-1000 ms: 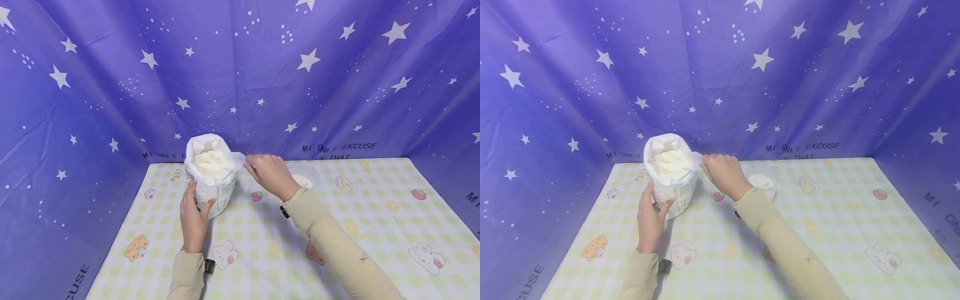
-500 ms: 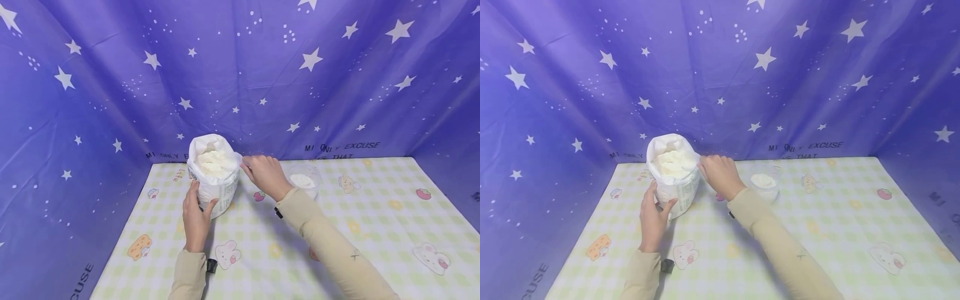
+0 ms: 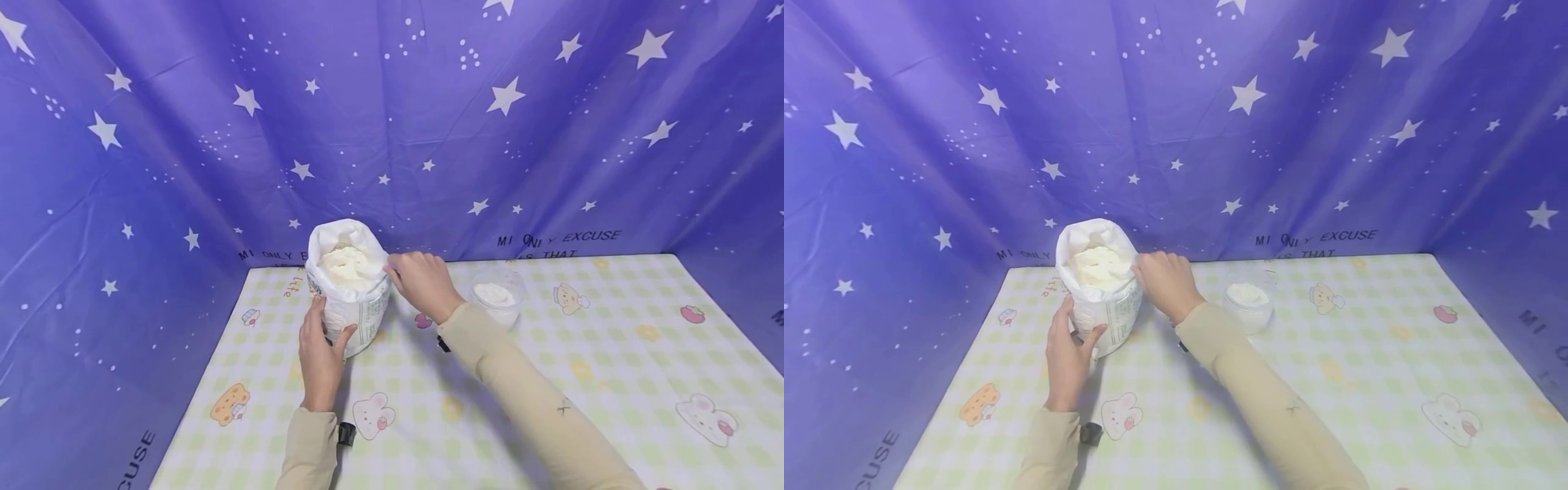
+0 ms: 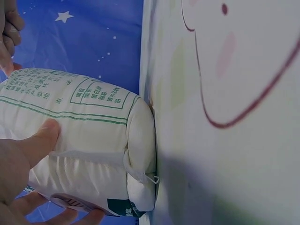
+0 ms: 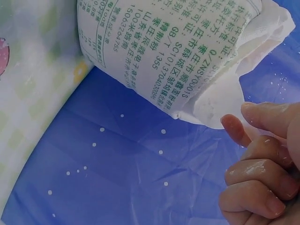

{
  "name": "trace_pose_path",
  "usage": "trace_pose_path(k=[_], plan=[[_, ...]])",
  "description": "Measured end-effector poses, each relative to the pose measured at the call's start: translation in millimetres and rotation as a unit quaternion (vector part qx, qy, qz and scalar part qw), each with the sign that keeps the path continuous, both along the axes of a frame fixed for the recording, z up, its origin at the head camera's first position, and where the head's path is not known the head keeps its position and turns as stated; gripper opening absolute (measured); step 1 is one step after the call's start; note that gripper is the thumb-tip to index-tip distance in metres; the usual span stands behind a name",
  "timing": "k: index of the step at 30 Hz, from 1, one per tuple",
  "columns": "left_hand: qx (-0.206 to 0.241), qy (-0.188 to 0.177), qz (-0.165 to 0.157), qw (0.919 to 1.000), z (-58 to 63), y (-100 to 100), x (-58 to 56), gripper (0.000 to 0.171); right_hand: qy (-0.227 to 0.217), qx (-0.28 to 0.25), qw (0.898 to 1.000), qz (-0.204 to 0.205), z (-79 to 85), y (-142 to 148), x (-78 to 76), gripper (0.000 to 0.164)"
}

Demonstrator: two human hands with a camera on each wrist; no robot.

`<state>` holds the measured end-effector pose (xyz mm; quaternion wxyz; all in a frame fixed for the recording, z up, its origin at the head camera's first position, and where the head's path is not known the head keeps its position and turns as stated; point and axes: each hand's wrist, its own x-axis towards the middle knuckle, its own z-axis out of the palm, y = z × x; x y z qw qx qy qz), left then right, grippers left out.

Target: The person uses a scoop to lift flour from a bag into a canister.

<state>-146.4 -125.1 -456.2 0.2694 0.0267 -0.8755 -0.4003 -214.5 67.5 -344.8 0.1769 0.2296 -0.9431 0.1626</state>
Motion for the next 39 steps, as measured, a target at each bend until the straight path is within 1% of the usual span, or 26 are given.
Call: trace_pose_path(k=[7,12,20,23,29,35,39], plan=[[0.003,-0.001,-0.004,1.0,0.2,-1,-0.3,0.075,-0.009,0.008,1.0,0.001,-1.6,-5,-5.6,0.04],[0.002,0.004,0.003,1.0,0.8,-3,-0.8,0.075,-0.011,0.009,1.0,0.011,-4.0,-12,-11.2,0.039],[0.006,-0.013,0.002,0.9999,0.0,-2,-0.6,0.073,0.001,0.012,1.0,0.018,-9.8,-19,-18.2,0.038],[0.006,-0.009,0.001,0.9999,-0.8,-1,-0.5,0.073,0.008,0.016,1.0,0.024,-12.4,-19,-20.6,0.036],[0.01,-0.002,-0.005,0.9999,0.1,5,-0.9,0.074,0.016,0.004,0.999,0.032,-15.2,-17,-23.9,0.036],[0.01,-0.006,0.0,0.9999,-0.9,3,-0.4,0.074,0.003,0.009,0.999,0.04,-16.1,-20,-26.3,0.037],[0.009,-0.005,-0.002,0.9999,-2.0,0,-0.2,0.074,0.002,0.017,0.999,0.04,-17.6,-24,-28.2,0.037]])
